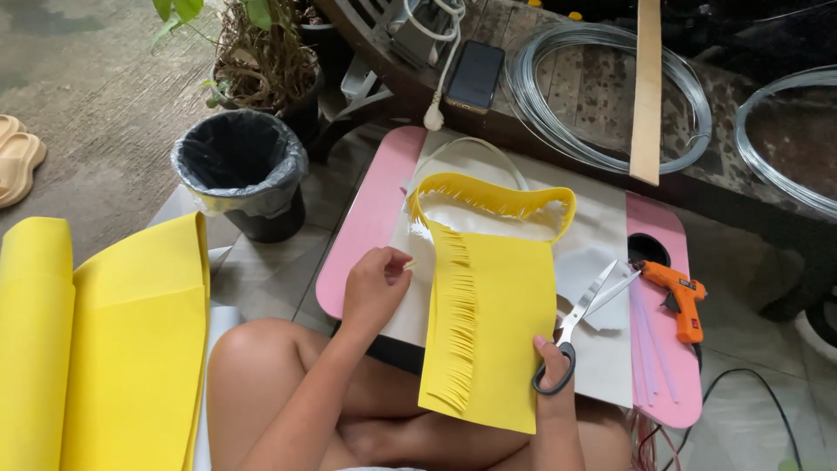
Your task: Cutting fringes into a yellow foam strip using scissors for upholstery work.
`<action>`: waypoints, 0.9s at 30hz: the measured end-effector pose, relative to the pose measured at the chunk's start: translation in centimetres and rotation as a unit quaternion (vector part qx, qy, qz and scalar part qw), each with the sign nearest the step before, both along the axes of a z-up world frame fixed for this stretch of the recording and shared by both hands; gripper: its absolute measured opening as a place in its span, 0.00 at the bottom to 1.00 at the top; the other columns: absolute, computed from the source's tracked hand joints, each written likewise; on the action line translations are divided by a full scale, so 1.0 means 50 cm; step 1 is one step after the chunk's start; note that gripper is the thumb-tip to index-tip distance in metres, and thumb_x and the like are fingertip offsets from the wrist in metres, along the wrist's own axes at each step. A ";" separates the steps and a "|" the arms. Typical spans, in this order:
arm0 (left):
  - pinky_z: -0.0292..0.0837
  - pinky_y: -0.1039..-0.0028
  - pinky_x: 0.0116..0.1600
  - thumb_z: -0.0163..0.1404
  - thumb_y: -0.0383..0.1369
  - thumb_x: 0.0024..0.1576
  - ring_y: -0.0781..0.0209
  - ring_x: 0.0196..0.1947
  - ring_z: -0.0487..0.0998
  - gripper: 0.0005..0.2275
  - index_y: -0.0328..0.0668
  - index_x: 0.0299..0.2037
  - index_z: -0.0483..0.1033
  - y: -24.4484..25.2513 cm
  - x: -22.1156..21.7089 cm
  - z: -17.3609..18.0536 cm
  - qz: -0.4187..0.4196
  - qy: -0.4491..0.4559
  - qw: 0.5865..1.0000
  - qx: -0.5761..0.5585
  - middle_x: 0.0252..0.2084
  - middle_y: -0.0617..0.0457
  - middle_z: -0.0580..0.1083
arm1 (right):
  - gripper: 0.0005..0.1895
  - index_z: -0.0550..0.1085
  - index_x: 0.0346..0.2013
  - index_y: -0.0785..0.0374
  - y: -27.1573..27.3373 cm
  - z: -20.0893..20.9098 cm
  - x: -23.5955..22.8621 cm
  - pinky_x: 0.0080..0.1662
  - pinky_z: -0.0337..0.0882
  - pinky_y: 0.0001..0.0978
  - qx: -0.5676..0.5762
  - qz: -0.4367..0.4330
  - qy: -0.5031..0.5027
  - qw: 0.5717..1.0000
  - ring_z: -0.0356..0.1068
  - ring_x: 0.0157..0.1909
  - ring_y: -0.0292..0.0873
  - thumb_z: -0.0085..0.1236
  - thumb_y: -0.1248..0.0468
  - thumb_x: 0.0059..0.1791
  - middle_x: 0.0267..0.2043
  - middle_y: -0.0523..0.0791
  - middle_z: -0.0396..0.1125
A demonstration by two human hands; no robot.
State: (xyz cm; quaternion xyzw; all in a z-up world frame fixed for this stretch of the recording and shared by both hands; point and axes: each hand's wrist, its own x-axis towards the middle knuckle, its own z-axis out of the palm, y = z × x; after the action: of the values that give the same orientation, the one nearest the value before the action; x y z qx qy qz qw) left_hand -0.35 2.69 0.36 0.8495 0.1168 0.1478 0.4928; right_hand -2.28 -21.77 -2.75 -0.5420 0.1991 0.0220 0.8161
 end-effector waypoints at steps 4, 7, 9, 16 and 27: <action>0.64 0.72 0.52 0.55 0.26 0.41 0.60 0.49 0.68 0.11 0.45 0.35 0.77 0.002 0.007 -0.021 -0.006 -0.055 0.997 0.060 0.47 0.57 0.69 | 0.26 0.63 0.53 0.70 0.005 0.007 -0.004 0.61 0.49 0.34 -0.020 0.008 -0.009 1.000 0.56 0.62 0.47 0.38 0.67 0.40 0.59 0.49 0.59; 0.67 0.74 0.46 0.54 0.27 0.46 0.61 0.44 0.70 0.10 0.45 0.39 0.75 -0.018 -0.009 0.008 0.027 -0.101 0.993 0.047 0.42 0.56 0.69 | 0.25 0.62 0.53 0.68 0.009 0.018 -0.008 0.60 0.49 0.36 0.002 0.004 0.003 1.000 0.55 0.60 0.47 0.39 0.67 0.41 0.58 0.50 0.59; 0.72 0.78 0.42 0.43 0.27 0.54 0.62 0.41 0.73 0.11 0.36 0.46 0.69 -0.035 -0.024 0.025 0.009 -0.071 0.987 -0.147 0.42 0.49 0.73 | 0.26 0.62 0.53 0.69 0.013 0.024 -0.008 0.59 0.51 0.35 -0.021 0.019 -0.016 0.999 0.57 0.58 0.49 0.38 0.67 0.40 0.56 0.51 0.60; 0.72 0.66 0.55 0.43 0.30 0.54 0.51 0.57 0.68 0.27 0.44 0.65 0.48 -0.079 -0.052 0.016 -0.077 0.013 0.956 -0.281 0.61 0.44 0.58 | 0.26 0.62 0.53 0.67 0.008 0.015 -0.010 0.60 0.49 0.36 -0.016 0.013 -0.019 1.000 0.54 0.60 0.47 0.39 0.67 0.40 0.57 0.48 0.58; 0.74 0.75 0.45 0.52 0.31 0.54 0.68 0.39 0.73 0.15 0.46 0.52 0.71 -0.058 0.039 -0.030 0.043 -0.013 0.933 -0.357 0.37 0.55 0.73 | 0.09 0.71 0.36 0.69 -0.073 -0.053 0.001 0.36 0.70 0.35 -0.105 0.093 -0.029 0.990 0.65 0.26 0.43 0.52 0.64 0.48 0.25 0.49 0.66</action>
State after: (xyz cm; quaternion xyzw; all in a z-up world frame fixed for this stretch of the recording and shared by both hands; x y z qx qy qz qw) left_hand 1.59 -0.22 -1.14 0.6097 0.1921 0.1282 0.7583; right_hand -2.22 -25.40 -5.42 -0.6414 0.1255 0.0615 0.7544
